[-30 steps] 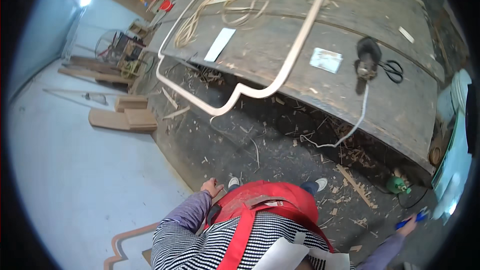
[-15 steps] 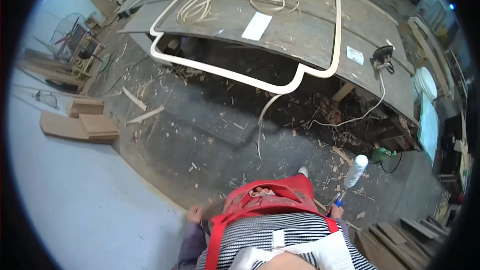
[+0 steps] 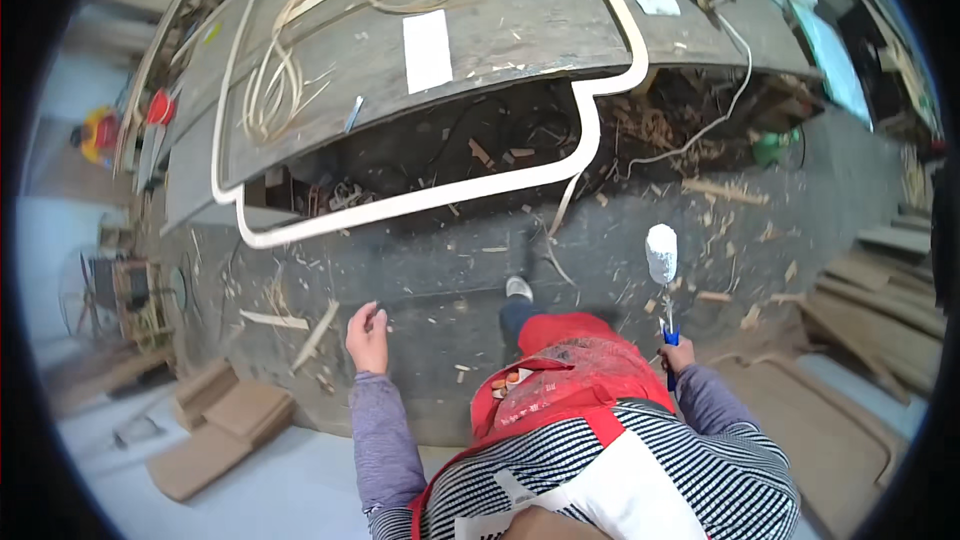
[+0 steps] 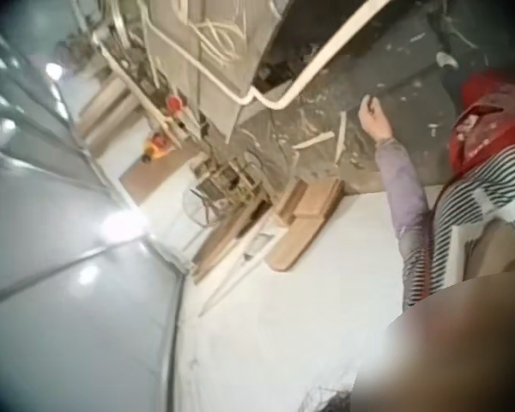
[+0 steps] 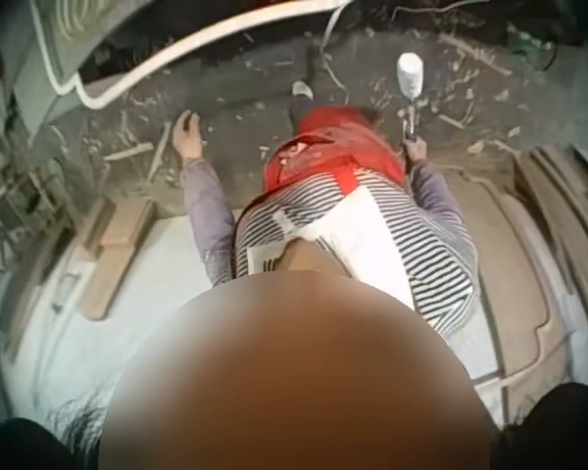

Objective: Applying heat-activated edge banding to the edge of a curved wooden frame using an iron and then trimming it.

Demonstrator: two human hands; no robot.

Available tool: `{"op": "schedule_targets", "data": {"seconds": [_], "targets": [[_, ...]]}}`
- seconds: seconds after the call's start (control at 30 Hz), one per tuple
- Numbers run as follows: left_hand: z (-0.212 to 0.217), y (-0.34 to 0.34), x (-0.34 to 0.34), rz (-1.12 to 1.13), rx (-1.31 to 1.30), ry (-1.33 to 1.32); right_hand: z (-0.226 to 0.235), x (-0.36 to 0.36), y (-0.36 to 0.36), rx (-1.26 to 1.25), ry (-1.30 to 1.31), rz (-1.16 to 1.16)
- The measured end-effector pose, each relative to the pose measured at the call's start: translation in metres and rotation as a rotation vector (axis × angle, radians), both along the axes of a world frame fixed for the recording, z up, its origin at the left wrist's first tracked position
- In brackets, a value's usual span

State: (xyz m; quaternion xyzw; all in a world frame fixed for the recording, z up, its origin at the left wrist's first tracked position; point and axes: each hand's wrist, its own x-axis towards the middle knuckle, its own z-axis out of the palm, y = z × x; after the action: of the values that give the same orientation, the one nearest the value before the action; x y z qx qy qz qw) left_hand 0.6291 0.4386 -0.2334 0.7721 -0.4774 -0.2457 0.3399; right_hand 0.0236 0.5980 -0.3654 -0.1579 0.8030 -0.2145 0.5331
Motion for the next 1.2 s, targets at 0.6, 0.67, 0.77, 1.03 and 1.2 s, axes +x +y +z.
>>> {"op": "schedule_targets", "data": {"seconds": [0.6, 0.67, 0.77, 1.03, 1.2], "targets": [[0.001, -0.298, 0.056, -1.247, 0.286, -0.074, 0.125, 0.423, -0.03, -0.389, -0.425, -0.737], [-0.008, -0.305, 0.066, -1.306, 0.373, -0.012, 0.126, 0.479, -0.058, -0.452, -0.489, -0.848], [-0.001, -0.316, 0.086, -1.246, 0.57, 0.048, 0.118, 0.531, -0.101, -0.568, -0.566, -0.886], [0.004, -0.314, 0.162, -1.317, 0.595, -0.197, 0.083, 0.498, -0.192, -0.705, -0.366, -0.944], [-0.001, -0.331, 0.21, -1.208, 0.778, -0.162, 0.084, 0.465, -0.219, -0.687, -0.298, -0.918]]}}
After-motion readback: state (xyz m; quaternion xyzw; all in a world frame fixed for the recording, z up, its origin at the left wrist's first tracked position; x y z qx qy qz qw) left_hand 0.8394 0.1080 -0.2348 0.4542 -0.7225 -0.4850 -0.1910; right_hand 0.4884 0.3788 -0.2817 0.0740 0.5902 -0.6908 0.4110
